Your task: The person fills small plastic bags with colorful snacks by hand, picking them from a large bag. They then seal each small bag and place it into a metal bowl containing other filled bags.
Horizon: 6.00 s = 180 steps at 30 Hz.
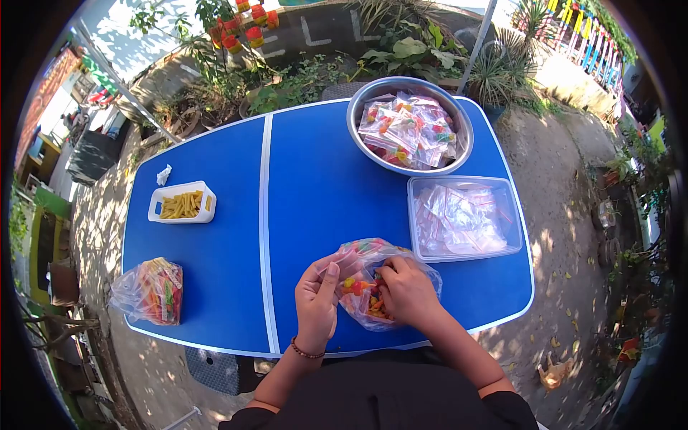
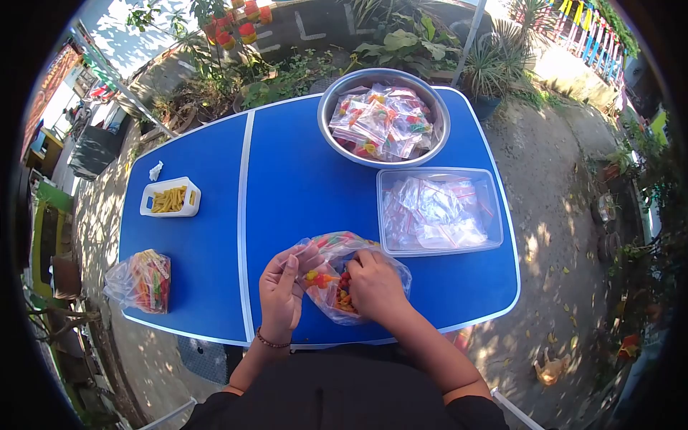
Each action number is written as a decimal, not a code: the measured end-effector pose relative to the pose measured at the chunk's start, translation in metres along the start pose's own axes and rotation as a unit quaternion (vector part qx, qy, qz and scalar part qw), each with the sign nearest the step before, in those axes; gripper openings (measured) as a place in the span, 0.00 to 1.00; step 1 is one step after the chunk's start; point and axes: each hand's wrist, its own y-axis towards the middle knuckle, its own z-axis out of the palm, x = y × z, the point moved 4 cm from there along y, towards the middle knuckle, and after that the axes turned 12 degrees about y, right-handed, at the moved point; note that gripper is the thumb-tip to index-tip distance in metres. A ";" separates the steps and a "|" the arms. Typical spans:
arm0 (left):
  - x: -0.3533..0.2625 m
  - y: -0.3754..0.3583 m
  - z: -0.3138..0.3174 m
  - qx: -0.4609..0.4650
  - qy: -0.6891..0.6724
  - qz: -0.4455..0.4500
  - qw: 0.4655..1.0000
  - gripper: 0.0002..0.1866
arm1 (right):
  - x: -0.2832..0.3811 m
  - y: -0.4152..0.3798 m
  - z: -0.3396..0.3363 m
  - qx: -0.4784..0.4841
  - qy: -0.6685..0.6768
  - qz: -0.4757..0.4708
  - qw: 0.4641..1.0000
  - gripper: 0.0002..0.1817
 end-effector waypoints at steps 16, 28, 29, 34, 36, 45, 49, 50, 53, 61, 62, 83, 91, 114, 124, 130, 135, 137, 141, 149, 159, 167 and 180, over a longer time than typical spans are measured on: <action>0.004 -0.003 0.003 0.013 0.015 -0.007 1.000 0.16 | 0.005 -0.007 0.000 -0.026 -0.030 -0.042 0.998 0.09; 0.005 -0.004 0.002 0.004 0.025 -0.014 1.000 0.15 | 0.015 -0.017 -0.043 -0.015 0.070 -0.011 0.997 0.07; 0.005 -0.004 0.002 0.005 0.022 -0.014 1.000 0.15 | 0.016 -0.018 -0.044 -0.003 0.049 -0.026 0.998 0.08; 0.005 -0.004 0.002 0.000 0.023 -0.007 1.000 0.15 | 0.015 -0.008 -0.016 -0.060 -0.016 -0.063 0.996 0.10; 0.005 -0.004 0.003 -0.002 0.027 -0.005 1.000 0.15 | 0.010 -0.007 -0.005 -0.069 -0.045 -0.085 0.993 0.10; 0.004 -0.007 0.003 0.003 0.064 -0.002 0.998 0.12 | 0.008 -0.004 -0.005 -0.056 -0.058 -0.083 0.993 0.08; 0.001 -0.008 0.005 -0.002 0.090 0.010 0.996 0.12 | 0.009 -0.007 -0.009 -0.067 0.029 -0.081 0.994 0.08; -0.001 -0.009 0.006 -0.007 0.103 0.015 0.995 0.12 | 0.011 -0.008 -0.014 -0.079 0.074 -0.078 0.991 0.07; -0.004 -0.013 0.005 0.005 0.195 0.030 0.980 0.12 | 0.010 -0.011 -0.037 -0.153 0.236 -0.064 0.957 0.07; -0.011 -0.018 0.020 0.092 0.362 0.111 0.921 0.15 | 0.022 -0.013 -0.065 -0.107 0.312 -0.118 0.937 0.12; -0.012 -0.018 0.022 0.097 0.368 0.120 0.917 0.16 | 0.022 -0.014 -0.064 -0.091 0.303 -0.105 0.943 0.12; 0.004 -0.007 0.006 0.027 -0.027 -0.081 0.996 0.18 | 0.002 -0.010 -0.004 -0.064 -0.040 -0.046 0.996 0.10; 0.006 -0.008 0.003 0.025 -0.013 -0.087 0.996 0.17 | 0.003 -0.013 -0.017 -0.072 0.049 -0.035 0.996 0.05; 0.001 -0.014 0.004 0.059 0.178 -0.017 0.982 0.13 | 0.018 -0.015 -0.051 -0.170 0.325 -0.006 0.930 0.07; -0.003 -0.017 0.023 0.183 0.230 0.002 0.956 0.16 | 0.029 -0.022 -0.073 -0.116 0.226 -0.127 0.959 0.08; 0.000 -0.014 0.026 0.219 0.100 -0.078 0.967 0.17 | 0.026 -0.021 -0.071 -0.148 0.336 -0.084 0.926 0.12; -0.002 -0.015 0.028 0.157 0.117 -0.028 0.980 0.12 | 0.008 -0.026 -0.058 -0.173 0.434 -0.011 0.884 0.15; 0.000 -0.015 0.022 0.140 0.154 -0.002 0.978 0.10 | 0.013 -0.026 -0.063 -0.162 0.411 -0.021 0.897 0.12; 0.003 -0.016 0.017 0.111 0.217 0.057 0.968 0.08 | 0.015 -0.026 -0.066 -0.140 0.329 -0.064 0.932 0.07; -0.011 -0.019 0.030 0.094 0.243 0.184 0.948 0.06 | 0.022 -0.028 -0.072 -0.195 0.273 -0.131 0.933 0.06; -0.016 -0.023 0.035 0.110 0.336 0.264 0.898 0.03 | 0.035 -0.028 -0.065 -0.191 0.268 -0.172 0.928 0.08; -0.029 -0.022 0.040 0.145 0.417 0.268 0.857 0.05 | 0.046 -0.029 -0.072 -0.160 0.208 -0.203 0.943 0.09; -0.031 -0.026 0.040 0.102 0.438 0.370 0.813 0.05 | 0.044 -0.035 -0.084 -0.132 0.183 -0.164 0.960 0.07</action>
